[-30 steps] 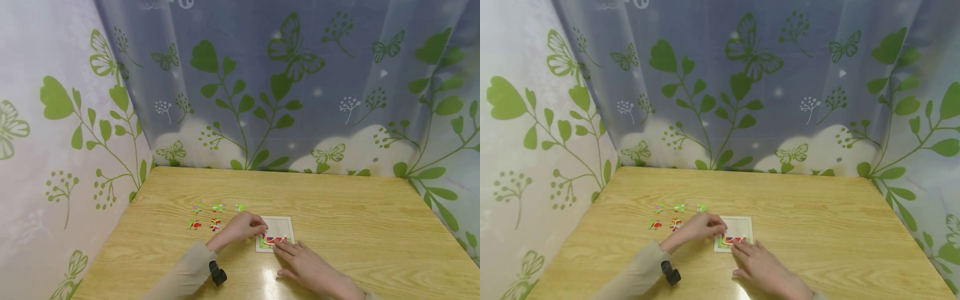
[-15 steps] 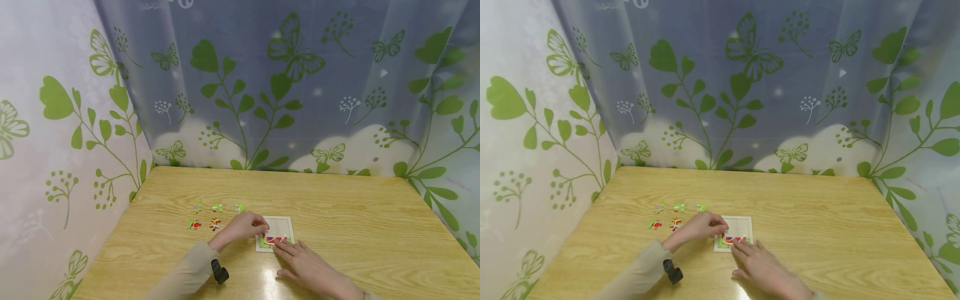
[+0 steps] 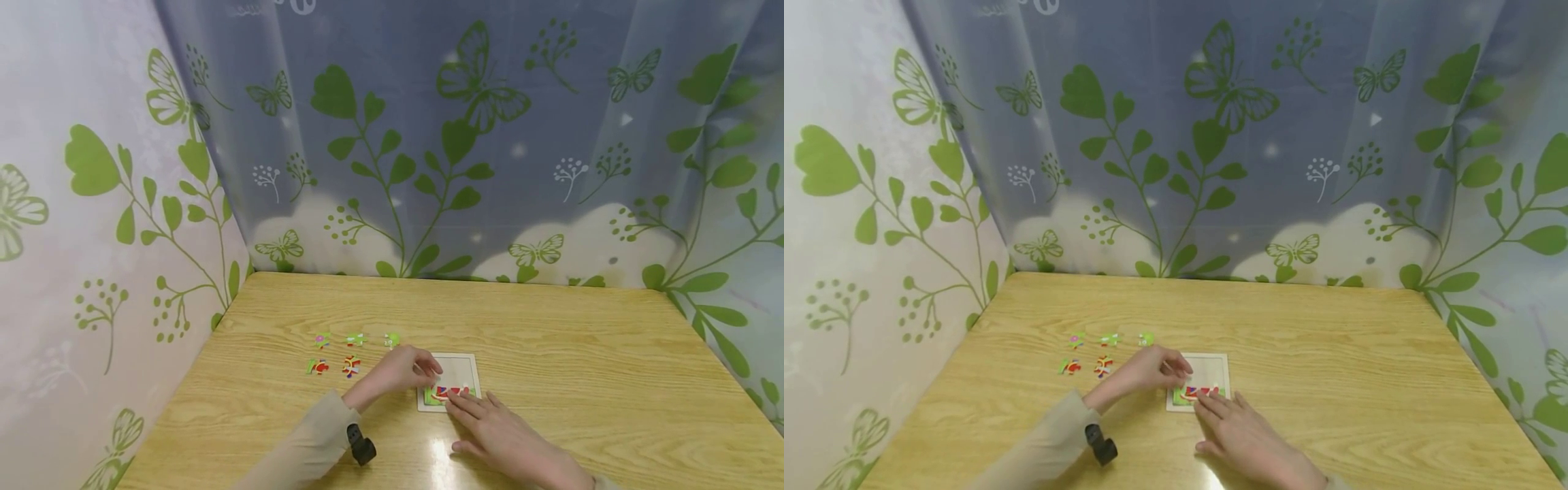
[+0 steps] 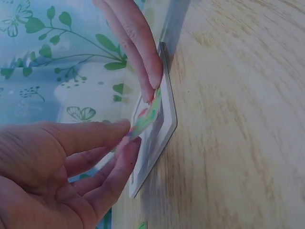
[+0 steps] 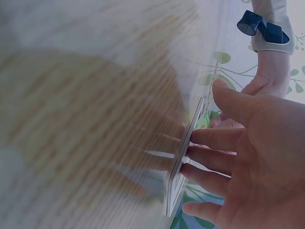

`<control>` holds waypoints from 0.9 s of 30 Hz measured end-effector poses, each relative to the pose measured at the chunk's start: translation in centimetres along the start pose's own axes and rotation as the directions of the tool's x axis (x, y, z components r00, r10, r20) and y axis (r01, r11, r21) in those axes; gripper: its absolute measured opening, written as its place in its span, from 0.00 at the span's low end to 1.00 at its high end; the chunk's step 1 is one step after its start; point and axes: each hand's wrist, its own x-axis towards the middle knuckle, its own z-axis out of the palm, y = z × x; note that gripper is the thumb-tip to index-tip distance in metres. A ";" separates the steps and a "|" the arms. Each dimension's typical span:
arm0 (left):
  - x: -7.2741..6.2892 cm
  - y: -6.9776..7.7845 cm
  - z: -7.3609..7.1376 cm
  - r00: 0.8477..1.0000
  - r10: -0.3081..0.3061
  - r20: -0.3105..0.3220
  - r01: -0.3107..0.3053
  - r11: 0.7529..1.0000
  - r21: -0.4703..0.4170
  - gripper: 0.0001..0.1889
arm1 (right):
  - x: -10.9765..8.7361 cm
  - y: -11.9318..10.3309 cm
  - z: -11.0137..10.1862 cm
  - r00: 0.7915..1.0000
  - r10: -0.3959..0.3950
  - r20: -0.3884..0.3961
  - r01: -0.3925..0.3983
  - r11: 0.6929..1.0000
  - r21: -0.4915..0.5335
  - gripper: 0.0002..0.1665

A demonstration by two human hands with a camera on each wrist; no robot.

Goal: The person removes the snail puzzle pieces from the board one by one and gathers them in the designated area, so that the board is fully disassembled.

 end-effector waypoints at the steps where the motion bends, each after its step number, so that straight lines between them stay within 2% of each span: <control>1: 0.0 0.0 0.0 1.000 -0.003 0.002 0.003 1.000 -0.015 0.07 | 0.0 0.0 0.0 1.000 0.000 0.000 0.000 1.000 0.001 0.38; 7: -0.2 -0.1 -0.1 1.000 -0.022 -0.008 0.022 0.999 -0.025 0.06 | 0.0 -0.1 0.0 1.000 -0.003 -0.004 0.003 1.000 0.003 0.38; 13: -0.3 -0.7 -0.5 0.998 -0.009 -0.060 0.010 1.000 0.001 0.01 | 0.0 -0.1 0.0 1.000 -0.005 0.005 0.005 1.000 0.010 0.39; 20: -0.4 -1.1 -1.1 0.993 -0.046 -0.111 0.033 0.992 -0.124 0.03 | 0.0 -0.1 0.0 1.000 0.002 0.009 -0.003 1.000 0.024 0.38; 27: -0.7 -1.7 -1.8 0.986 -0.064 -0.153 0.034 0.982 -0.187 0.05 | 0.2 0.0 -0.1 1.000 0.006 0.005 -0.006 1.000 0.016 0.35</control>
